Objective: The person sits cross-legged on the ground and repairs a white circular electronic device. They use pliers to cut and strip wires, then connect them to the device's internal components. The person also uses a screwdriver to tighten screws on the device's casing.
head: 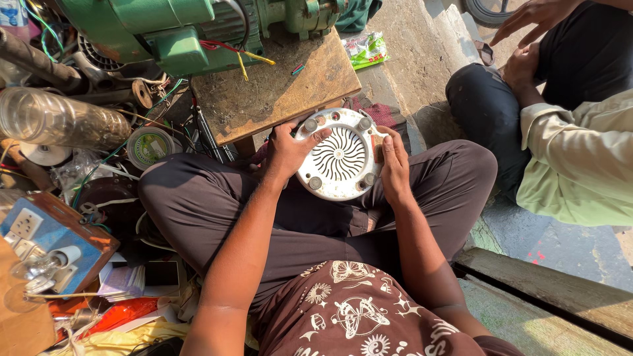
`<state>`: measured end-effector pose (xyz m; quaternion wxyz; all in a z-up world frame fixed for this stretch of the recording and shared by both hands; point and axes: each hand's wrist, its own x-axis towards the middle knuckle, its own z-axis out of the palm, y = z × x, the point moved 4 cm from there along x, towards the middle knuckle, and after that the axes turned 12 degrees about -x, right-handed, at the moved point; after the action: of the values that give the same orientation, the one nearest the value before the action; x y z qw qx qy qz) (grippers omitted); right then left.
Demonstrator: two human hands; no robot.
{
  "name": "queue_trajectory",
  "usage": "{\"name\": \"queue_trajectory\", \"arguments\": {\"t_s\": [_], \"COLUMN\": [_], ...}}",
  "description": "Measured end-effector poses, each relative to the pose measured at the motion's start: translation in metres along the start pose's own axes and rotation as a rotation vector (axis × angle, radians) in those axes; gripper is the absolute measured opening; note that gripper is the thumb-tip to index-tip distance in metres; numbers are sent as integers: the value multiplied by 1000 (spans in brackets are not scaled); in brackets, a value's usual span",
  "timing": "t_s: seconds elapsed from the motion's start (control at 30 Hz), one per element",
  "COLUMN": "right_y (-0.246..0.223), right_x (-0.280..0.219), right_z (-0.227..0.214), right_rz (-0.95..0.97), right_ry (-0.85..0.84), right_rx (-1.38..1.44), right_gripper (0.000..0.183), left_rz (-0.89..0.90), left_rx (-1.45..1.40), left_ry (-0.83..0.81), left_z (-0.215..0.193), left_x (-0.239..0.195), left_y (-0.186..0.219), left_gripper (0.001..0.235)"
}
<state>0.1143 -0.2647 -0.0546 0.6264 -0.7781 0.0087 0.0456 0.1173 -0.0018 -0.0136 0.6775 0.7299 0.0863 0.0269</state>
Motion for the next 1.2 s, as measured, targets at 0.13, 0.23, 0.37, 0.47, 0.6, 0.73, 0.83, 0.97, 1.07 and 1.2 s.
{"name": "queue_trajectory", "arguments": {"t_s": [0.13, 0.23, 0.37, 0.47, 0.6, 0.73, 0.83, 0.97, 1.07, 1.2], "right_y": [-7, -11, -8, -6, -8, -15, -15, -11, -13, -33], "right_x": [2, 7, 4, 4, 0, 2, 1, 5, 8, 8], "right_z": [-6, -17, -15, -9, -13, -13, -12, -18, -25, -38], "right_rz": [-15, 28, 68, 51, 81, 63, 37, 45, 85, 4], "right_ry": [-32, -47, -143, -127, -185, -196, -222, -254, -341, -543], "right_rx": [76, 145, 66, -41, -30, 26, 114, 23, -34, -289], "right_gripper": [46, 50, 50, 50, 51, 49, 50, 47, 50, 80], "left_rz": [-122, -73, 14, 58, 13, 44, 23, 99, 399, 145], "left_rx": [31, 89, 134, 93, 56, 84, 2, -266, 264, 230], "left_ry": [-1, 22, 43, 23, 23, 23, -28, -314, -388, -328], "left_z": [-2, -3, -1, -1, 1, 4, 5, -10, -21, -19], "left_x": [0, -1, -2, -3, -4, -1, -1, -28, -58, -60], "left_y": [-3, -1, 2, 8, 9, 10, 4, 4, 10, 2], "left_gripper": [51, 48, 44, 43, 43, 46, 56, 103, 164, 160]}}
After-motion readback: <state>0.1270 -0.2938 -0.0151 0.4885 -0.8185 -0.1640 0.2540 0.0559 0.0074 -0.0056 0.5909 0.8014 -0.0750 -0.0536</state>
